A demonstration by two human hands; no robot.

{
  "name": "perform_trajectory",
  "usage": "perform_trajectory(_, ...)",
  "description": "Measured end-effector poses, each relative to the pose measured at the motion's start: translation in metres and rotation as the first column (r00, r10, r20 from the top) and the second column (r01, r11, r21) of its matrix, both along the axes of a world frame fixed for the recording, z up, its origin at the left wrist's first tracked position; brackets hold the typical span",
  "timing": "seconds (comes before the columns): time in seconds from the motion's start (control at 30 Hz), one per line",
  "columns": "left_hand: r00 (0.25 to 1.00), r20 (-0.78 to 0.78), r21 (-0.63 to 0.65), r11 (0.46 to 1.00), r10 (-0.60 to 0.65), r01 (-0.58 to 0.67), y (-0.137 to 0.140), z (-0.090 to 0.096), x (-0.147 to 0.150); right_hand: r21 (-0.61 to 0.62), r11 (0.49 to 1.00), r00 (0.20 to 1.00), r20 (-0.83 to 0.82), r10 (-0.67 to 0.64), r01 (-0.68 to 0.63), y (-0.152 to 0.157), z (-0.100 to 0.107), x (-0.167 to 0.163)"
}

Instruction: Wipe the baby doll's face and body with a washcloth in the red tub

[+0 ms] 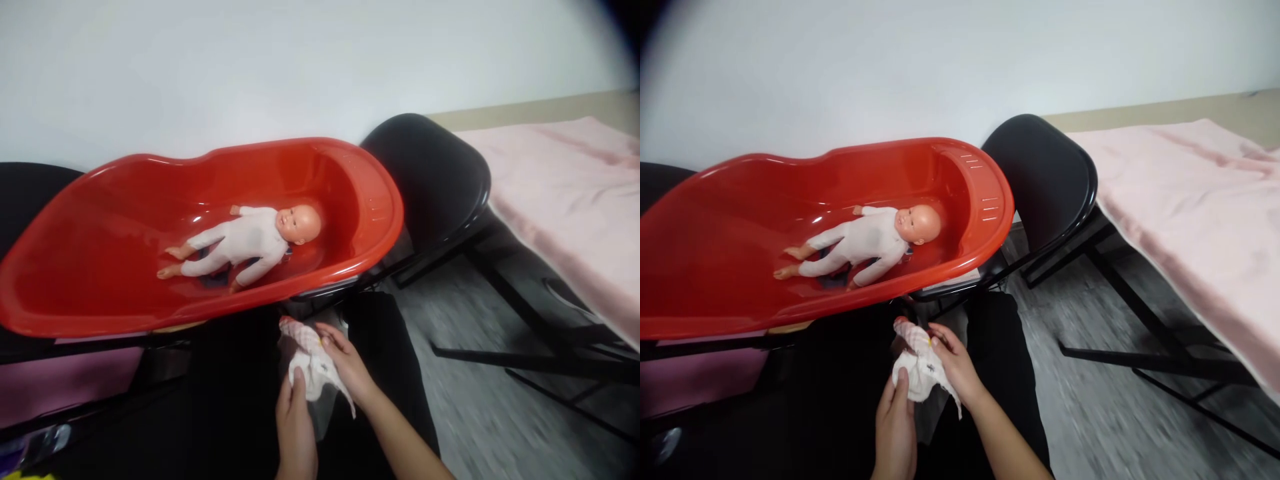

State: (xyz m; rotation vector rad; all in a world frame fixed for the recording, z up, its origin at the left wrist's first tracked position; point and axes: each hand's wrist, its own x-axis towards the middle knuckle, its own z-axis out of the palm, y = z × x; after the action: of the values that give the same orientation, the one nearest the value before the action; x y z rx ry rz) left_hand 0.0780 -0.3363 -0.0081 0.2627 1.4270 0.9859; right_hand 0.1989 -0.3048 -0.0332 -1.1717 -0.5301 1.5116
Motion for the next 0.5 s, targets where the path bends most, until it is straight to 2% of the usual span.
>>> perform_trajectory(0.17,0.999,-0.025,0.029,0.999,0.041,-0.04,0.0,0.0,-0.003,0.093,0.972,0.975,-0.043,0.22,-0.215,-0.003,-0.001,-0.012)
perform_trajectory(0.23,0.998,-0.053,0.027,0.999,0.04,-0.039,-0.001,-0.003,-0.004,0.053,0.977,0.979,-0.005,0.205,-0.204,-0.003,-0.006,-0.019)
perform_trajectory(0.37,0.988,-0.143,0.133,0.99,0.064,-0.045,-0.001,0.0,-0.009,-0.087,0.981,0.973,0.14,0.183,-0.172,0.0,-0.02,-0.026)
perform_trajectory(0.43,0.973,-0.197,0.163,0.983,0.121,-0.09,0.001,0.003,-0.013,-0.171,0.974,0.982,0.089,0.168,-0.151,0.0,-0.023,-0.025)
perform_trajectory(0.5,0.96,-0.239,0.164,0.981,0.146,-0.108,0.002,0.005,-0.016,-0.259,0.963,0.997,-0.048,0.066,-0.076,0.001,-0.021,-0.023)
